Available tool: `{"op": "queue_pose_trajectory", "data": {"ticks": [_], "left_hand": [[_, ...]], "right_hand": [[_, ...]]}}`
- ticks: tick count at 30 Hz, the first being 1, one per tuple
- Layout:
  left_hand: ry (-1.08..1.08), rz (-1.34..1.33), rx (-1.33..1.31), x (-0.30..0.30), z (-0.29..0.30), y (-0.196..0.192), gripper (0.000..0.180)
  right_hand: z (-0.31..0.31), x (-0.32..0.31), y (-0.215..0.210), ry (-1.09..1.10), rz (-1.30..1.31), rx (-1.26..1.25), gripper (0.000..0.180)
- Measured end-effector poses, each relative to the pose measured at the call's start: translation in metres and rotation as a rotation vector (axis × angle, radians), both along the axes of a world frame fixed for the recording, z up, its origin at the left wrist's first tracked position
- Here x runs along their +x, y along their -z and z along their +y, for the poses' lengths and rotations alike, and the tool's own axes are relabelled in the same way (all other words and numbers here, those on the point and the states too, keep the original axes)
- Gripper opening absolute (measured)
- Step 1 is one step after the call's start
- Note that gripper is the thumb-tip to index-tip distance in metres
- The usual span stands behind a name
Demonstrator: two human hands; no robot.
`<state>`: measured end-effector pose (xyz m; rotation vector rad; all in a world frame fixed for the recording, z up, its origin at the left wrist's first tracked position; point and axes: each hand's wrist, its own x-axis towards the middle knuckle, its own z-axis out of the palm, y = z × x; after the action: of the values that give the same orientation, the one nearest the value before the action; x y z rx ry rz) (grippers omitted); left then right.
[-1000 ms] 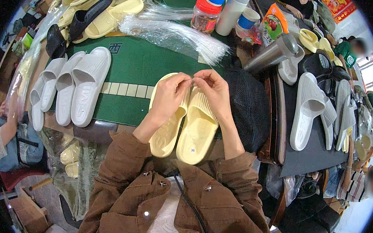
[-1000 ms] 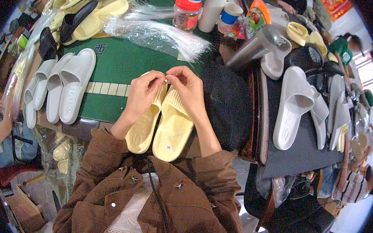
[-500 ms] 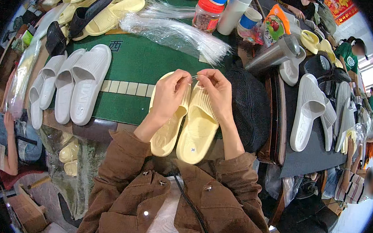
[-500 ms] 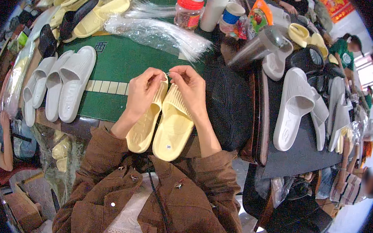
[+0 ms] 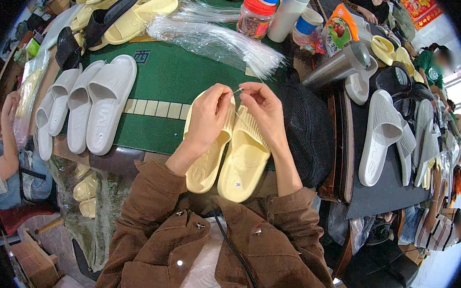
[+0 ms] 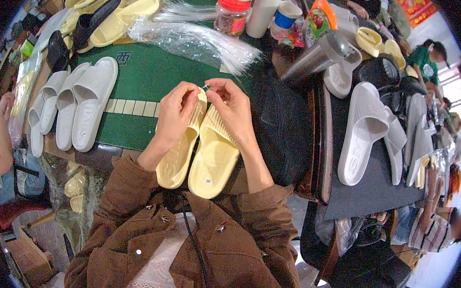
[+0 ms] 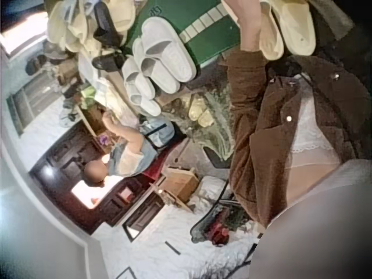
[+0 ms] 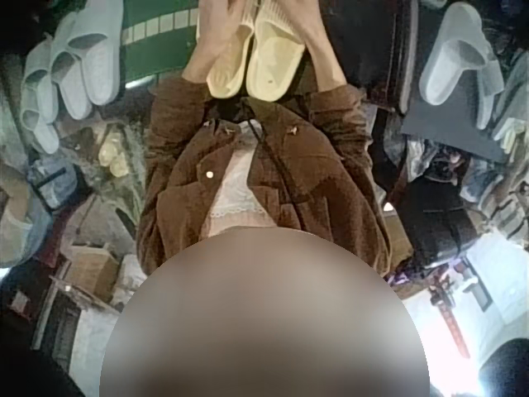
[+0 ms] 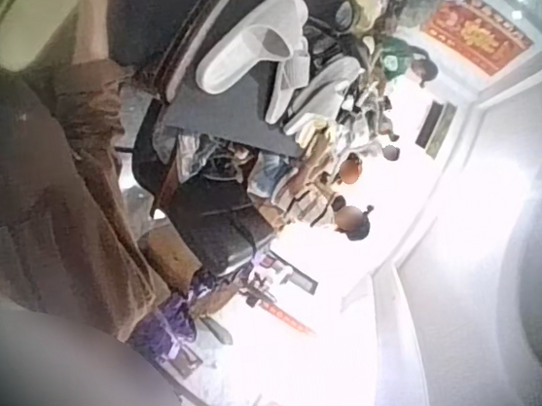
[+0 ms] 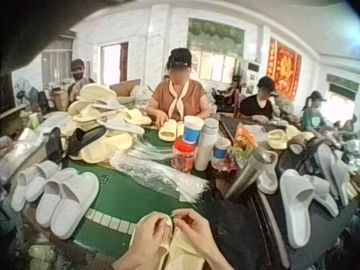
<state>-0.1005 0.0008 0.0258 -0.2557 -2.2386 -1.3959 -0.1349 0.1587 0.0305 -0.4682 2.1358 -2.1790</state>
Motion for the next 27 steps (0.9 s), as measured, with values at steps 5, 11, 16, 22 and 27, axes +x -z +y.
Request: {"op": "queue_pose_trajectory", "data": {"ticks": [5,11,16,22,27], "left_hand": [[0.048,0.042,-0.034,0.0,0.0014,0.0026,0.009],[0.04,0.063,-0.033,-0.0001,0.0007,0.0034,0.024],[0.054,0.093,0.004,0.0011,0.0031,0.0008,0.037],[-0.02,0.101,-0.042,-0.0005,0.0034,0.0026,0.03],[-0.014,0.069,-0.141,-0.001,0.001,0.009,0.017]], "right_hand": [[-0.0015,0.0018,-0.0067,-0.001,0.056,0.107,0.011],[-0.004,0.0061,-0.01,-0.022,0.225,0.288,0.011],[-0.0035,0.0037,-0.0077,0.042,0.28,0.129,0.011],[-0.0037,0.0048,-0.0049,-0.049,0.154,0.115,0.009],[-0.0037,0.0047,-0.0053,0.02,0.024,0.004,0.01]]}}
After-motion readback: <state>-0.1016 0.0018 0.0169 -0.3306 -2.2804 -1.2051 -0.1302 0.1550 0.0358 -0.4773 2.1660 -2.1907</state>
